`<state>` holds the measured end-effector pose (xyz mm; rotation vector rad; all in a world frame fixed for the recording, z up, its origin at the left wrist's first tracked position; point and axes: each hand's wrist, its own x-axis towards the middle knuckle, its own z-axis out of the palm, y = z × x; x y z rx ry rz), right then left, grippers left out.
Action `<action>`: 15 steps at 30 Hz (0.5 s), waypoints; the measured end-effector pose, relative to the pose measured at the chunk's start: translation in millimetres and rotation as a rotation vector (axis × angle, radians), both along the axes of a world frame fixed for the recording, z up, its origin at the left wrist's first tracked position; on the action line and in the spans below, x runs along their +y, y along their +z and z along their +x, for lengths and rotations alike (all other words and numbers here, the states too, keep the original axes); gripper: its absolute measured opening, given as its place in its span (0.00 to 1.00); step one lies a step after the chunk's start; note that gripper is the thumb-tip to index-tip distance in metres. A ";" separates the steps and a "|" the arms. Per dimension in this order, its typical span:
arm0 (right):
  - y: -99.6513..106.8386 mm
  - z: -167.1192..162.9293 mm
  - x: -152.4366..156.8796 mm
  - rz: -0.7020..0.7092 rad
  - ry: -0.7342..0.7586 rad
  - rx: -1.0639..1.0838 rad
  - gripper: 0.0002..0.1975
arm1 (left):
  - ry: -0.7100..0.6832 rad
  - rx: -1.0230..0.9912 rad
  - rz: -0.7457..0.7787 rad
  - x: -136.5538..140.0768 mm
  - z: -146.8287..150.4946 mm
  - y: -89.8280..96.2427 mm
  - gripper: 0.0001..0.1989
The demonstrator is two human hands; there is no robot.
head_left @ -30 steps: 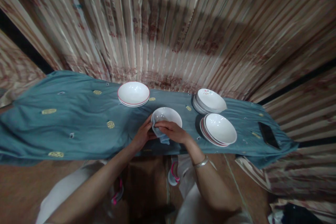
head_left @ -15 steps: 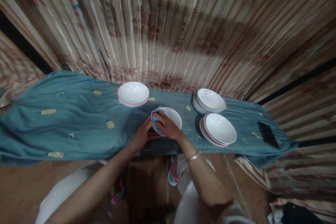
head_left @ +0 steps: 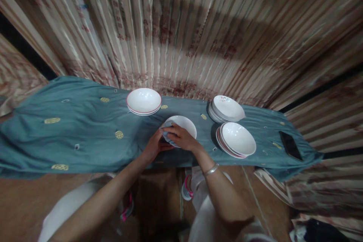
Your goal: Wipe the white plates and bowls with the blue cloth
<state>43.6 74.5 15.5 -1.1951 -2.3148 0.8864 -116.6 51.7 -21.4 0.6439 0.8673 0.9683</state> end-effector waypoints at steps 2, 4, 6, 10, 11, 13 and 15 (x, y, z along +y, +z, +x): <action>3.5 2.9 -2.7 -0.038 0.025 0.023 0.17 | -0.001 0.000 0.002 0.4 -0.3 0.1 0.30; 5.5 4.3 -4.3 -0.050 0.035 0.049 0.15 | -0.001 0.001 -0.001 0.8 -0.4 0.2 0.31; 5.1 3.7 -4.5 -0.043 0.027 0.058 0.16 | 0.002 -0.004 -0.004 1.0 -0.2 -0.4 0.31; -1.9 -1.6 -0.2 0.005 -0.026 0.016 0.20 | 0.014 -0.018 -0.016 0.6 0.6 -2.2 0.28; -4.1 -3.1 1.8 0.021 -0.050 0.001 0.21 | 0.016 -0.027 -0.017 0.5 0.7 -2.3 0.27; -7.6 -5.7 6.4 0.049 -0.111 -0.036 0.23 | 0.014 -0.048 -0.014 0.2 0.7 -1.7 0.28; -9.2 -7.3 11.1 0.067 -0.177 -0.071 0.24 | 0.012 -0.052 -0.015 0.0 0.7 -0.1 0.30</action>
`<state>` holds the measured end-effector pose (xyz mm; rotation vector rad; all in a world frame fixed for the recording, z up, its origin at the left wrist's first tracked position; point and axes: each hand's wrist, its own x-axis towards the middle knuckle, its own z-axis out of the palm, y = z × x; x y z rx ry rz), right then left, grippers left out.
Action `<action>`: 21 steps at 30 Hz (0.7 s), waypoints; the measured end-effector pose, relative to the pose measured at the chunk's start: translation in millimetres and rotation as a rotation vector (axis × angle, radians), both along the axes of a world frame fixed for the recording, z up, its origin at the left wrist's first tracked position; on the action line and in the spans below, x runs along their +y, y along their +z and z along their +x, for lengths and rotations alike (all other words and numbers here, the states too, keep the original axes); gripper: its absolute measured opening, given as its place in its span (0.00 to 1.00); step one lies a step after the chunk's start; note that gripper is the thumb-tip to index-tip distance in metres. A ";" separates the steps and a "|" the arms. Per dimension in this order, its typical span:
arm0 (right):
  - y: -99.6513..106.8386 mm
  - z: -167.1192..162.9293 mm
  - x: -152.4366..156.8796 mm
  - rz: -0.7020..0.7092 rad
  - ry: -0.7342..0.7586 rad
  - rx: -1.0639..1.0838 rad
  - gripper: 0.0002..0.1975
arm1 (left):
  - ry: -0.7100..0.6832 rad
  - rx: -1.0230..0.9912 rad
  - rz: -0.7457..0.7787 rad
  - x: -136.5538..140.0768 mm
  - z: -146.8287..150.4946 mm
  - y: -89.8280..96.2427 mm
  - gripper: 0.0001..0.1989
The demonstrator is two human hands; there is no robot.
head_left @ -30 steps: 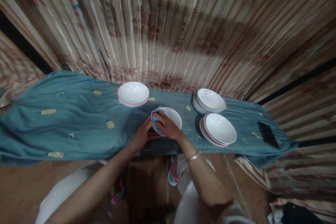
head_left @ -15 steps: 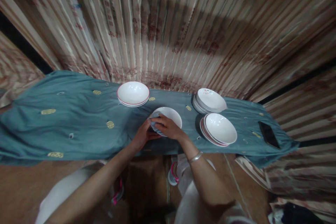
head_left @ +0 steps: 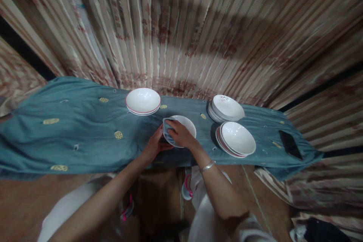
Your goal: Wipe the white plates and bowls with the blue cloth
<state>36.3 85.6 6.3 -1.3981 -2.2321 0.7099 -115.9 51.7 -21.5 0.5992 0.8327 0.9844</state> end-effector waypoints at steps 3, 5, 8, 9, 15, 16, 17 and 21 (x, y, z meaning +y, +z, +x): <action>1.4 -0.5 5.2 0.007 -0.091 -0.047 0.24 | 0.000 0.025 0.001 -0.1 0.0 3.1 0.29; 3.9 0.3 7.3 0.010 -0.132 -0.086 0.23 | -0.006 0.038 0.008 -0.2 0.1 5.0 0.29; 8.2 2.8 8.9 0.028 -0.171 -0.162 0.23 | -0.015 0.043 0.016 -0.3 0.0 7.2 0.28; 9.6 3.8 9.2 0.033 -0.186 -0.191 0.23 | -0.017 0.042 0.016 -0.5 -0.1 7.7 0.28; 18.0 13.6 5.4 0.048 -0.305 -0.358 0.20 | -0.037 0.030 0.022 -1.9 -1.0 10.2 0.28; 19.7 15.9 3.6 0.052 -0.324 -0.377 0.19 | -0.039 0.030 0.023 -2.1 -1.1 10.4 0.28; 21.7 18.2 1.7 0.051 -0.340 -0.396 0.18 | -0.041 0.029 0.026 -2.2 -1.1 10.5 0.28; 28.4 25.2 -3.9 0.020 -0.364 -0.443 0.17 | -0.039 0.026 0.035 -2.0 -1.0 9.8 0.28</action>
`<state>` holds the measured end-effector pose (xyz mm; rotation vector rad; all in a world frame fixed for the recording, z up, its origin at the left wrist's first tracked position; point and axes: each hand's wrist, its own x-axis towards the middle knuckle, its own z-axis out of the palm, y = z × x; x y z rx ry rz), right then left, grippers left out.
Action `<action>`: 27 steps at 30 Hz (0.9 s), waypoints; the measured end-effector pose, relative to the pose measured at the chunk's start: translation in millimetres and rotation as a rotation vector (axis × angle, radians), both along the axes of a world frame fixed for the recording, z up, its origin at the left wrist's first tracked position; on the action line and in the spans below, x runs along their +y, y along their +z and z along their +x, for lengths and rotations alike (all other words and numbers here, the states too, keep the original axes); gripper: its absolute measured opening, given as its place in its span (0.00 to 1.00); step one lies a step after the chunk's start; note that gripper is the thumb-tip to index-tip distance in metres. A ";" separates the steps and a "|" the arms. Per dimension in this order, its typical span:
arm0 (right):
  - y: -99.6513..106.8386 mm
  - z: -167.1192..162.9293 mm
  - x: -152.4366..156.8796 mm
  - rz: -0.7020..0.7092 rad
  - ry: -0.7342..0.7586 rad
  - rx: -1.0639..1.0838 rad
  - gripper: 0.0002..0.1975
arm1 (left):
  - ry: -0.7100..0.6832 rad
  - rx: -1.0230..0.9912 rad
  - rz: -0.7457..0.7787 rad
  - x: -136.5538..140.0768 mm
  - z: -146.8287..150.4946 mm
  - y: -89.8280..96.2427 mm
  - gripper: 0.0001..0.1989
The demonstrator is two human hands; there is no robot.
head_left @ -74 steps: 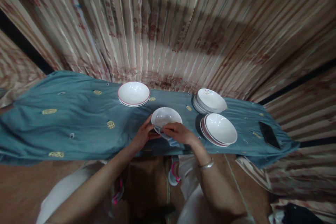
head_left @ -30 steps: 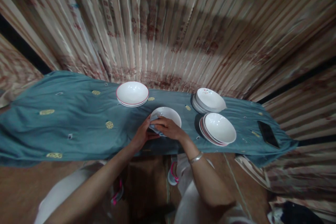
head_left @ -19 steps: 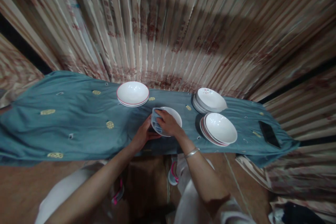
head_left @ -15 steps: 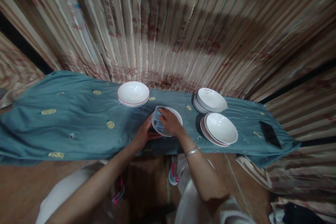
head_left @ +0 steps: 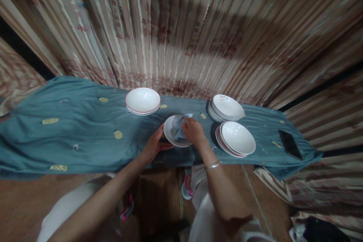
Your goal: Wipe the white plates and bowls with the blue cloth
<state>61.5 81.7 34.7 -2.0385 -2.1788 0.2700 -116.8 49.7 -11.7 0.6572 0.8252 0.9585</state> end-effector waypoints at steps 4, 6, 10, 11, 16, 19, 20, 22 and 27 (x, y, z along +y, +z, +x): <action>-2.2 -0.1 2.8 -0.001 0.021 0.035 0.18 | 0.001 0.016 -0.018 0.6 0.4 -1.0 0.29; -6.6 -2.9 6.6 0.027 0.046 0.075 0.19 | -0.007 0.020 -0.019 0.8 0.4 -1.1 0.29; -13.7 -13.2 12.5 0.061 0.128 0.160 0.21 | -0.004 0.025 -0.020 1.0 0.4 -1.4 0.30; -14.2 -16.5 12.9 0.059 0.152 0.181 0.21 | -0.003 0.023 -0.020 1.1 0.4 -1.6 0.30; -12.8 -29.5 7.3 0.036 0.271 0.307 0.20 | 0.000 -0.029 -0.037 1.6 -0.5 -1.9 0.32; -14.1 -29.9 -1.1 0.037 0.376 0.391 0.17 | -0.012 -0.056 -0.067 1.3 -1.6 -1.2 0.31; -14.8 -28.8 -4.8 0.037 0.411 0.415 0.17 | -0.019 -0.061 -0.072 1.1 -1.9 -0.9 0.31; -15.4 -25.8 -13.2 0.035 0.453 0.453 0.16 | -0.021 -0.065 -0.070 0.6 -2.1 -0.4 0.29; -6.3 -16.9 -32.7 -0.015 0.496 0.495 0.15 | -0.025 -0.067 -0.039 0.4 -2.8 -0.1 0.27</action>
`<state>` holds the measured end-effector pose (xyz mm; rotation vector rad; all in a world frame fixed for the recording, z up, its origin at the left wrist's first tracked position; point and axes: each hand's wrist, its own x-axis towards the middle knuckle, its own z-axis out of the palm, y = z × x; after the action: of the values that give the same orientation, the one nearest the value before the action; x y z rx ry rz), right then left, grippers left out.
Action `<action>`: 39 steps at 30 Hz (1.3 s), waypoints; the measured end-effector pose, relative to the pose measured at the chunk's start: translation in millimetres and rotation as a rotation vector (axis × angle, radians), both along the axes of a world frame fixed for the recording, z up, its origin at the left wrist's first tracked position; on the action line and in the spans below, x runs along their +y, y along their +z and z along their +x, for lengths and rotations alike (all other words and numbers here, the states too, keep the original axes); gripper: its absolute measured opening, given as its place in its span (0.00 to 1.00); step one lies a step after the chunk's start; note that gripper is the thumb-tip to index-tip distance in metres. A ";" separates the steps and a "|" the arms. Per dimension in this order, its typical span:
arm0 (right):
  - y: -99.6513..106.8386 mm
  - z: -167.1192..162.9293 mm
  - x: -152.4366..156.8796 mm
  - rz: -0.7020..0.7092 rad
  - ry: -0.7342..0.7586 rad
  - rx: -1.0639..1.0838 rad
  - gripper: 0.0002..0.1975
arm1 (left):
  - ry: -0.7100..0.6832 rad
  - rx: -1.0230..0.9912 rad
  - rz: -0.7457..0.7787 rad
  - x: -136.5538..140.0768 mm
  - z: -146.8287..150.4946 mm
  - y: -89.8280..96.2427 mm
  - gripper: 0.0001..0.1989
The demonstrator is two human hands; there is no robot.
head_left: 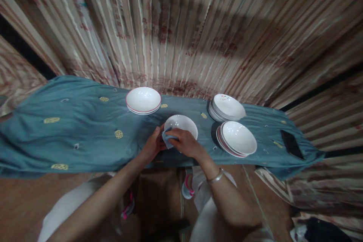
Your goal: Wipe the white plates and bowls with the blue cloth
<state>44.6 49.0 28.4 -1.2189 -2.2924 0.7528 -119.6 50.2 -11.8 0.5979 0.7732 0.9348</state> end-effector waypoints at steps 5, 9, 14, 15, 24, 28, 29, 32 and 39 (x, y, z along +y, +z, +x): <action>11.3 15.5 -8.2 -0.067 0.046 -0.094 0.14 | -0.009 0.020 -0.018 1.3 -1.3 -1.5 0.30; 12.0 34.0 -11.9 -0.093 0.041 -0.166 0.14 | 0.023 0.058 -0.004 0.8 0.0 -0.3 0.31; 15.2 55.3 -14.2 -0.052 -0.004 -0.223 0.12 | 0.048 0.111 -0.037 0.4 1.4 0.5 0.36; 16.2 58.4 -13.9 -0.045 -0.024 -0.232 0.12 | 0.047 0.108 -0.033 0.5 1.3 -0.1 0.36; 6.5 66.8 0.2 0.070 -0.339 -0.260 0.18 | 0.041 0.086 -0.006 0.8 0.4 -1.9 0.34; -2.3 61.6 14.0 0.128 -0.420 -0.273 0.18 | 0.039 0.099 -0.001 0.5 0.6 -0.2 0.35; -4.3 59.7 18.2 0.138 -0.436 -0.277 0.18 | 0.039 0.102 0.003 0.5 0.5 -0.2 0.35; -8.9 52.8 30.6 0.162 -0.450 -0.282 0.17 | 0.040 0.109 0.008 0.4 0.6 -0.6 0.34; -15.0 31.8 49.8 0.157 -0.411 -0.248 0.18 | 0.042 0.110 0.004 -0.7 2.0 0.4 0.33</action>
<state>76.4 98.8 13.4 -1.7091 -2.1259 0.2821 -117.6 49.5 -11.4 0.6431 0.8856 0.9481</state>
